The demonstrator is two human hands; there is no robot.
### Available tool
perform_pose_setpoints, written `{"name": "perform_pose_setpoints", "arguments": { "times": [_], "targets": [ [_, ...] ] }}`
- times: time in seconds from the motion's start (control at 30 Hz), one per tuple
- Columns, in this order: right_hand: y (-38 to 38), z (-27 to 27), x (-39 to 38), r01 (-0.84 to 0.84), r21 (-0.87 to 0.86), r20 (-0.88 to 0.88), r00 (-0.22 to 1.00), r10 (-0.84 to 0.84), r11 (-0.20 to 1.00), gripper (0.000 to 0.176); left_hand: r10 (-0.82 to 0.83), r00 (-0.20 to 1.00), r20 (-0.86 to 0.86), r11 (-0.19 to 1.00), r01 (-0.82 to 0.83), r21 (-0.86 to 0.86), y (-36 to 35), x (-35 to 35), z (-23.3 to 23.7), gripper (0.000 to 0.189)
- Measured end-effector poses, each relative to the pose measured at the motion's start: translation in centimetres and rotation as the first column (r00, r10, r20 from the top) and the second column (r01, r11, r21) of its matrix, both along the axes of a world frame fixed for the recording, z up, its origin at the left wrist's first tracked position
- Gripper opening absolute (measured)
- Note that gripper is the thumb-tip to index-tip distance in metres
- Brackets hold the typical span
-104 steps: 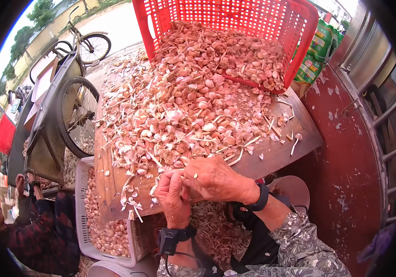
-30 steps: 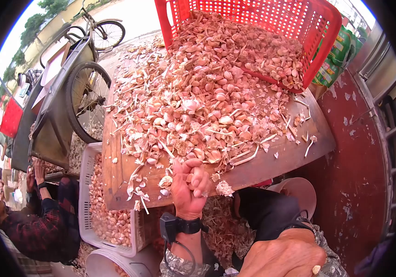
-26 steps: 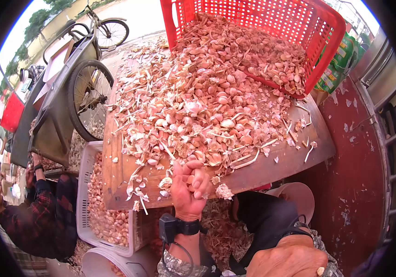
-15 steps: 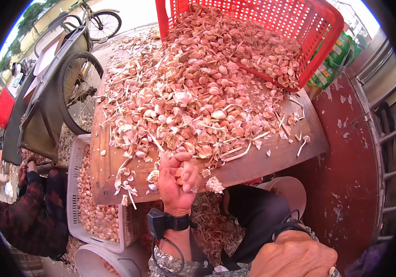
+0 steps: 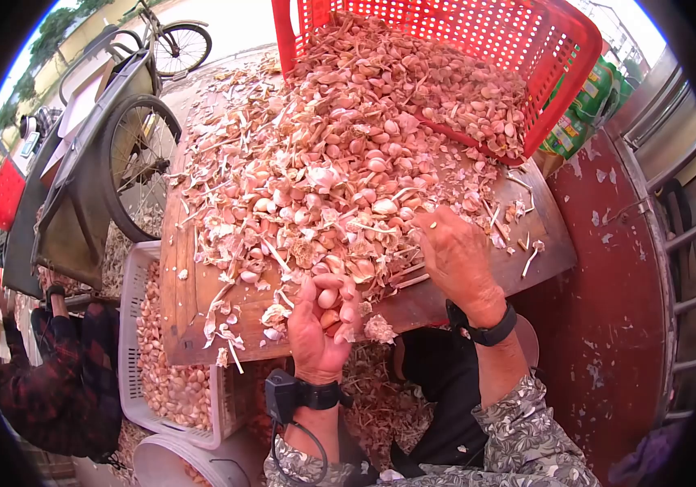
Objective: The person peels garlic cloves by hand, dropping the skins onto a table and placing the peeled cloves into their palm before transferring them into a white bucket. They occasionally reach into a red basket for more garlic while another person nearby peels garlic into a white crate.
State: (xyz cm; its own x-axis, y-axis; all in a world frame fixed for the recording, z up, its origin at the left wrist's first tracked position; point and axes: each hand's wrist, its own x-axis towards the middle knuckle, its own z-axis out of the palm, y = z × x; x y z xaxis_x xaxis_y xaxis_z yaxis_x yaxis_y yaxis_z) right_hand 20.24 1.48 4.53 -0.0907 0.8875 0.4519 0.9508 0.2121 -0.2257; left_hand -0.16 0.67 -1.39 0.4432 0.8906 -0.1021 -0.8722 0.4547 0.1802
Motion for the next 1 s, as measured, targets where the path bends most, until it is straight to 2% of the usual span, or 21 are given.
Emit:
{"name": "perform_pose_setpoints", "arguments": {
  "times": [0.07,0.13,0.27,0.33,0.37,0.43,0.47,0.53,0.57,0.63,0.67,0.73,0.77,0.8,0.83,0.87,0.9,0.97,1.0],
  "targets": [
    [0.4,-1.6,0.7,0.000,0.024,0.049,0.999,-0.001,1.000,0.021,0.006,1.000,0.018,1.000,-0.006,0.012,0.1,-0.1,-0.2,0.037],
    [0.6,-2.3,0.9,0.086,0.031,0.082,0.993,-0.088,0.996,0.025,0.015,0.999,0.039,0.999,-0.016,0.028,0.2,-0.4,-0.2,0.032],
    [1.2,-3.5,2.3,0.058,0.124,0.060,0.996,-0.066,0.991,0.027,0.027,1.000,0.015,1.000,-0.027,-0.002,0.2,-0.7,-0.3,0.025],
    [1.6,-3.3,2.2,0.140,-0.066,0.020,0.990,-0.139,0.988,0.026,0.019,1.000,0.021,1.000,-0.019,-0.009,0.2,-0.8,-0.1,0.023],
    [1.7,-3.3,2.5,0.141,-0.063,0.023,0.990,-0.139,0.988,0.026,0.026,1.000,-0.001,1.000,-0.026,-0.003,0.2,-0.7,0.0,0.021],
    [1.7,-3.3,3.2,0.127,-0.054,-0.113,0.985,-0.133,0.990,0.025,0.034,0.999,-0.023,0.999,-0.034,0.003,0.1,-0.7,0.1,0.020],
    [1.8,-3.0,3.2,0.128,-0.053,-0.110,0.985,-0.133,0.990,0.025,0.035,0.999,-0.034,0.999,-0.035,0.015,0.1,-0.8,0.1,0.019],
    [1.9,-2.3,3.1,0.112,-0.249,-0.497,0.838,-0.226,0.962,0.023,0.039,0.998,-0.042,0.999,-0.038,0.026,0.1,-0.8,-0.1,0.018],
    [1.6,-1.4,2.6,0.110,-0.249,-0.495,0.840,-0.224,0.962,0.023,0.035,0.998,-0.051,0.998,-0.032,0.046,0.1,-0.7,-0.3,0.021],
    [0.6,1.3,0.4,-0.073,-0.228,-0.818,0.555,-0.150,0.971,0.019,0.031,0.998,-0.059,0.997,-0.027,0.066,0.1,-0.6,-0.4,0.023],
    [0.0,2.8,-0.7,-0.073,-0.229,-0.818,0.555,-0.151,0.971,0.019,0.022,0.996,-0.081,0.998,-0.016,0.066,0.1,-0.4,-0.2,0.027],
    [-0.8,4.7,-2.5,-0.347,-0.205,-0.917,0.396,-0.055,0.915,0.018,0.011,0.994,-0.109,0.998,-0.004,0.065,0.1,0.0,0.4,0.031],
    [-0.4,4.0,-2.2,-0.347,-0.204,-0.918,0.392,-0.056,0.915,0.018,0.005,0.987,-0.161,1.000,-0.004,0.007,0.0,0.3,1.0,0.034],
    [0.7,2.6,-1.4,-0.225,-0.188,-0.763,0.646,0.002,0.956,0.022,-0.004,0.978,-0.209,0.999,-0.007,-0.051,-0.2,0.5,1.4,0.037],
    [1.5,1.2,-0.5,-0.112,-0.131,-0.534,0.845,0.025,0.985,0.026,-0.004,0.978,-0.210,0.999,-0.007,-0.050,-0.3,0.6,1.5,0.037],
    [1.9,-0.3,0.4,-0.032,0.013,-0.270,0.962,0.035,0.999,0.031,0.000,0.981,-0.194,0.996,-0.017,-0.082,-0.3,0.7,1.7,0.035],
    [2.1,-1.4,1.0,-0.031,0.016,-0.269,0.963,0.034,0.999,0.031,0.004,0.984,-0.178,0.993,-0.025,-0.114,-0.3,0.7,1.8,0.034],
    [2.2,-2.5,1.5,0.081,-0.103,-0.039,0.996,-0.085,0.991,0.034,0.005,0.986,-0.168,0.993,-0.024,-0.112,-0.1,0.4,0.9,0.033],
    [2.2,-2.4,1.7,0.081,-0.144,-0.034,0.996,-0.087,0.986,0.033,0.007,0.987,-0.158,0.993,-0.025,-0.113,0.1,0.3,0.4,0.032]
  ]
}}
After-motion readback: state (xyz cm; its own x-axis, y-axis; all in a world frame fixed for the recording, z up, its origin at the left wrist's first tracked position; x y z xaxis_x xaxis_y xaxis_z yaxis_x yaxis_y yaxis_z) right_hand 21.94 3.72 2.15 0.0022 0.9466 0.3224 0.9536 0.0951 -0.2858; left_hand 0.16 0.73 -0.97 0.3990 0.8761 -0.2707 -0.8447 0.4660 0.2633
